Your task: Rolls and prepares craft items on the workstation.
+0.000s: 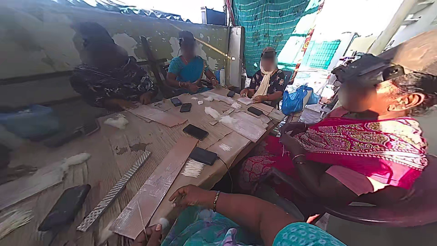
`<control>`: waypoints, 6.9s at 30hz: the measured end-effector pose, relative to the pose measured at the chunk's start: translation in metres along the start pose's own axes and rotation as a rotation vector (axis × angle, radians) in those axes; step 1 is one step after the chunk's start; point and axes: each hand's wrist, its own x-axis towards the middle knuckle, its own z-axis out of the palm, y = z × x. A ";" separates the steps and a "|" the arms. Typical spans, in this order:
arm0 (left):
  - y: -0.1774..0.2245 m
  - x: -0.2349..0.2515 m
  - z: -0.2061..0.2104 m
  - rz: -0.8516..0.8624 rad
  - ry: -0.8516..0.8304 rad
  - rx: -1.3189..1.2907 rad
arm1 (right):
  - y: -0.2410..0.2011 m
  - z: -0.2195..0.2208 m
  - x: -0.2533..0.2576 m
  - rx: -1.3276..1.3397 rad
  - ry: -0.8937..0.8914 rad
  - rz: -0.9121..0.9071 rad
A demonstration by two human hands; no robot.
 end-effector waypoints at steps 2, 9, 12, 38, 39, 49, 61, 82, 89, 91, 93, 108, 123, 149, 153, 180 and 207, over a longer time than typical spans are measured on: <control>-0.003 -0.006 -0.006 0.013 0.022 -0.038 | -0.019 0.001 -0.005 -0.217 -0.038 -0.091; -0.014 -0.015 -0.018 0.025 0.149 -0.191 | -0.055 0.032 -0.029 -0.558 -0.144 -0.174; -0.010 -0.017 -0.022 0.038 0.129 -0.213 | -0.057 0.054 -0.032 -0.459 -0.150 -0.180; 0.029 -0.034 -0.043 0.062 0.001 -0.444 | -0.086 0.099 -0.061 -0.023 0.224 -0.231; 0.028 -0.034 -0.043 0.054 -0.006 -0.471 | -0.086 0.099 -0.061 -0.009 0.223 -0.229; 0.025 -0.033 -0.041 0.043 -0.054 -0.430 | -0.074 0.110 -0.059 0.089 0.252 -0.168; 0.022 -0.032 -0.039 0.037 -0.039 -0.436 | -0.074 0.109 -0.057 0.082 0.267 -0.123; 0.025 -0.034 -0.039 -0.065 0.024 -0.423 | -0.066 0.105 -0.054 -0.043 0.292 -0.162; 0.017 -0.029 -0.044 -0.077 0.014 -0.544 | -0.065 0.105 -0.054 -0.062 0.235 -0.118; 0.013 -0.026 -0.043 -0.079 0.019 -0.542 | -0.064 0.106 -0.054 -0.087 0.214 -0.122; 0.014 -0.025 -0.042 -0.090 0.008 -0.531 | -0.061 0.106 -0.054 -0.117 0.195 -0.138; 0.012 -0.026 -0.041 -0.081 -0.084 -0.373 | -0.056 0.104 -0.054 -0.194 0.190 -0.146; 0.003 -0.023 -0.040 -0.058 -0.086 -0.387 | -0.059 0.102 -0.050 -0.086 0.208 -0.111; -0.022 0.052 -0.082 -0.211 0.159 0.207 | -0.023 0.101 0.057 -0.555 0.264 -0.115; -0.026 0.071 -0.088 -0.319 0.158 0.333 | -0.012 0.108 0.082 -0.780 0.336 -0.116; -0.022 0.068 -0.101 -0.289 -0.013 0.609 | 0.004 0.084 0.099 -0.964 0.453 -0.184; -0.009 0.064 -0.120 -0.384 -0.042 0.534 | -0.008 0.056 0.093 -1.398 -0.026 -0.470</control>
